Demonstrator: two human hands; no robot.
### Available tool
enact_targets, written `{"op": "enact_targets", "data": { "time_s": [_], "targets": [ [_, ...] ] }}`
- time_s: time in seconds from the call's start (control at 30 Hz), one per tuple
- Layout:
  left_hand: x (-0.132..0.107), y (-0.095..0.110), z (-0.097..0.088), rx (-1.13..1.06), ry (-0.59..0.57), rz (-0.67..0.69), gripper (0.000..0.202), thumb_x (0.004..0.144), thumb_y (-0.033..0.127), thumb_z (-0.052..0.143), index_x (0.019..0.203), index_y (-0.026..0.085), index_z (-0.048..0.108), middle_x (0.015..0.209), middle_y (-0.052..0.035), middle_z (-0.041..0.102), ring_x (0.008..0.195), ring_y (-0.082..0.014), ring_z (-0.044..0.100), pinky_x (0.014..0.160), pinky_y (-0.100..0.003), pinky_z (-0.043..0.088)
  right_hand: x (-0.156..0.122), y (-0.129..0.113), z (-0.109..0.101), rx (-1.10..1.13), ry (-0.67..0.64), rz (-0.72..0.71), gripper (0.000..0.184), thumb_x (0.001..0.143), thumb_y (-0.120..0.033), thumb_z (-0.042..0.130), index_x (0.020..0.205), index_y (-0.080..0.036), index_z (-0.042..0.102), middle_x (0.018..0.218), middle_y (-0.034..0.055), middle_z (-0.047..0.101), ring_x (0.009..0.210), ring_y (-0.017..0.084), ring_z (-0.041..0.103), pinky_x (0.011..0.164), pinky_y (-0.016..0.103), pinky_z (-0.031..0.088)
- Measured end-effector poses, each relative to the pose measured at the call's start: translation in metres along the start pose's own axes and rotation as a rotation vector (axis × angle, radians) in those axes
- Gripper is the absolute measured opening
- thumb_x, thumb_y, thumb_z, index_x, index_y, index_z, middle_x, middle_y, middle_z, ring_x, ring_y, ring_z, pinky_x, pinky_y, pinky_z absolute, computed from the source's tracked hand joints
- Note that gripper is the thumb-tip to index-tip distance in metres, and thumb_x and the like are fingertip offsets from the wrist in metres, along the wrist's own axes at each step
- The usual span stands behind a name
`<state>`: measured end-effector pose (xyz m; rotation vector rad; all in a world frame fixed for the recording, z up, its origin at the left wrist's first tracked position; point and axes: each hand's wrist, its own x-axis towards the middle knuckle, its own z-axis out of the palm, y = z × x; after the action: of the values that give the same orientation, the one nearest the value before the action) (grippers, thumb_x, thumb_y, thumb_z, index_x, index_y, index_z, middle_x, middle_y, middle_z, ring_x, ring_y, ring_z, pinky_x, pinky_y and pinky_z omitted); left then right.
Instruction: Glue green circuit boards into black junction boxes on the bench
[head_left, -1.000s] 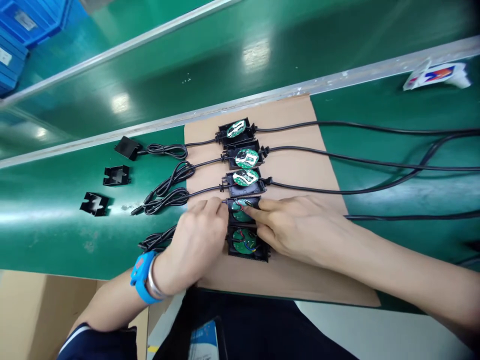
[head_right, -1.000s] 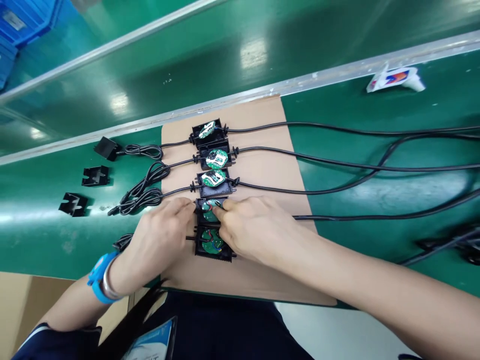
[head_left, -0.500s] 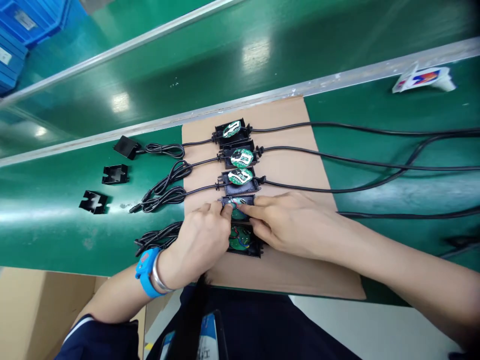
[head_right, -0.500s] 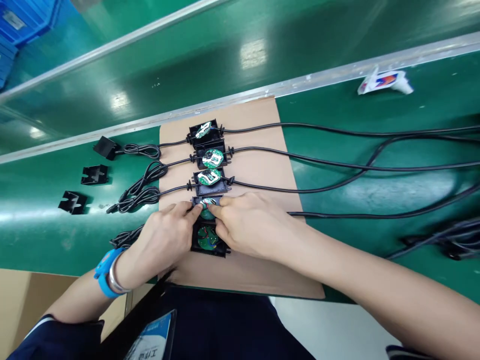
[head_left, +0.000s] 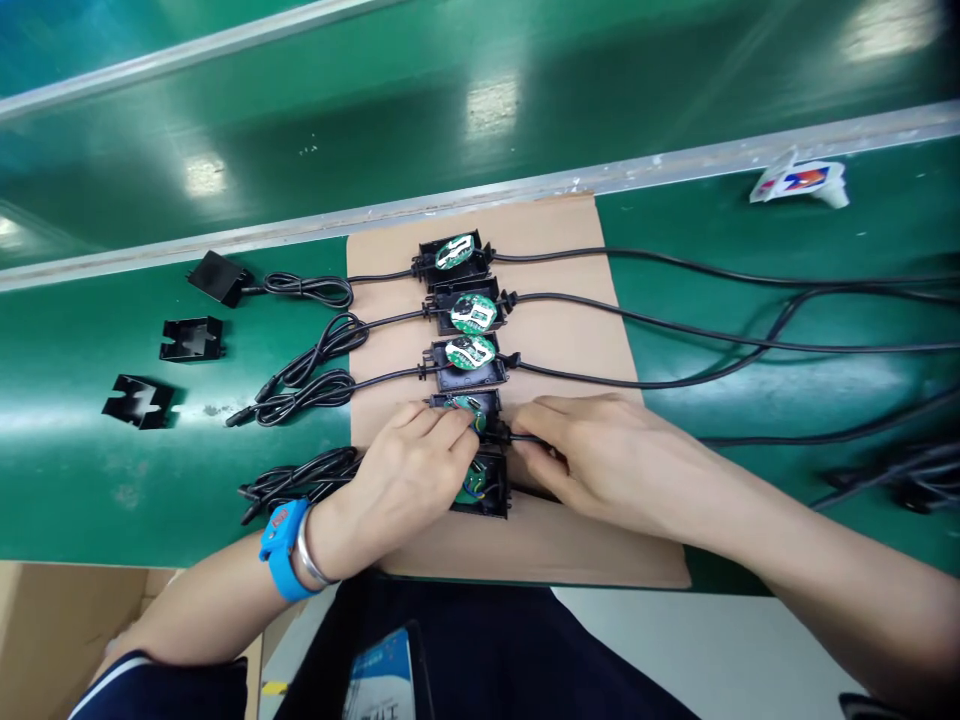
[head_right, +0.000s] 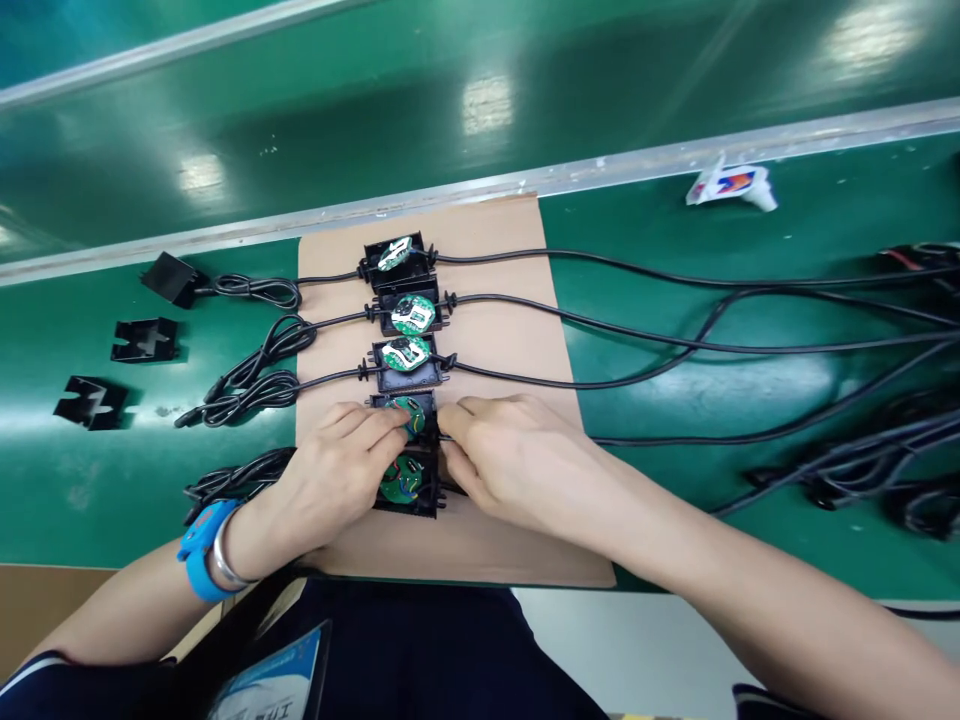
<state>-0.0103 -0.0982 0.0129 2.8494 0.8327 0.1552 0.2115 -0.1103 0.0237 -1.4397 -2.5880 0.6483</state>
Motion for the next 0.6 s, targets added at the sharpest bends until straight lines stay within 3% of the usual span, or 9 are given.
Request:
{"op": "enact_targets", "data": {
  "time_s": [0.1,0.2,0.3,0.4,0.53,0.6],
  "targets": [
    [0.000,0.004,-0.001,-0.001,-0.018,-0.022,0.025,0.097,0.007,0.041,0.100,0.011,0.066,0.118,-0.0129,0.070,0.103,-0.0215,0.067,0.093,-0.037,0.052,0.005,-0.001,0.004,0.111,0.012,0.066,0.030,0.097,-0.025,0.034,0.079,-0.018,0.056,0.065,0.0023,0.060,0.055,0.015,0.055,0.057,0.029,0.036],
    [0.001,0.006,-0.001,0.044,0.003,-0.018,0.026,0.095,0.006,0.041,0.096,0.011,0.066,0.116,-0.0137,0.071,0.099,-0.0214,0.068,0.091,-0.036,0.053,0.012,0.005,0.005,0.316,-0.125,0.199,0.035,0.098,-0.027,0.031,0.068,-0.020,0.049,0.058,-0.0010,0.056,0.052,0.012,0.051,0.056,0.026,0.036],
    [0.002,0.007,-0.002,0.057,0.032,-0.012,0.025,0.093,0.004,0.041,0.093,0.011,0.066,0.113,-0.0141,0.071,0.096,-0.0219,0.068,0.090,-0.036,0.054,0.020,0.012,0.002,0.389,-0.252,0.230,0.036,0.097,-0.022,0.030,0.066,-0.020,0.049,0.061,-0.0014,0.059,0.056,0.012,0.054,0.060,0.025,0.039],
    [0.002,0.009,-0.002,0.039,0.007,-0.045,0.028,0.095,0.004,0.038,0.099,0.011,0.065,0.106,-0.0127,0.071,0.094,-0.0213,0.067,0.089,-0.036,0.054,0.026,0.011,-0.003,0.255,-0.292,0.221,0.036,0.098,-0.020,0.031,0.066,-0.019,0.048,0.065,0.0011,0.061,0.057,0.012,0.053,0.059,0.026,0.039],
    [0.004,0.011,0.000,0.051,0.012,-0.061,0.037,0.096,0.005,0.036,0.123,0.008,0.059,0.102,-0.0116,0.069,0.089,-0.0196,0.065,0.085,-0.034,0.052,0.026,0.004,0.000,-0.008,-0.340,0.158,0.031,0.093,-0.011,0.035,0.069,-0.018,0.053,0.062,0.0036,0.061,0.053,0.014,0.054,0.054,0.027,0.035],
    [0.006,0.011,0.001,0.070,0.023,-0.034,0.036,0.095,0.007,0.038,0.123,0.005,0.061,0.100,-0.0127,0.068,0.088,-0.0202,0.064,0.081,-0.034,0.051,0.022,0.003,0.006,-0.164,-0.307,0.092,0.028,0.088,-0.007,0.036,0.072,-0.016,0.058,0.063,0.0067,0.062,0.052,0.016,0.056,0.051,0.030,0.032]
  ]
}}
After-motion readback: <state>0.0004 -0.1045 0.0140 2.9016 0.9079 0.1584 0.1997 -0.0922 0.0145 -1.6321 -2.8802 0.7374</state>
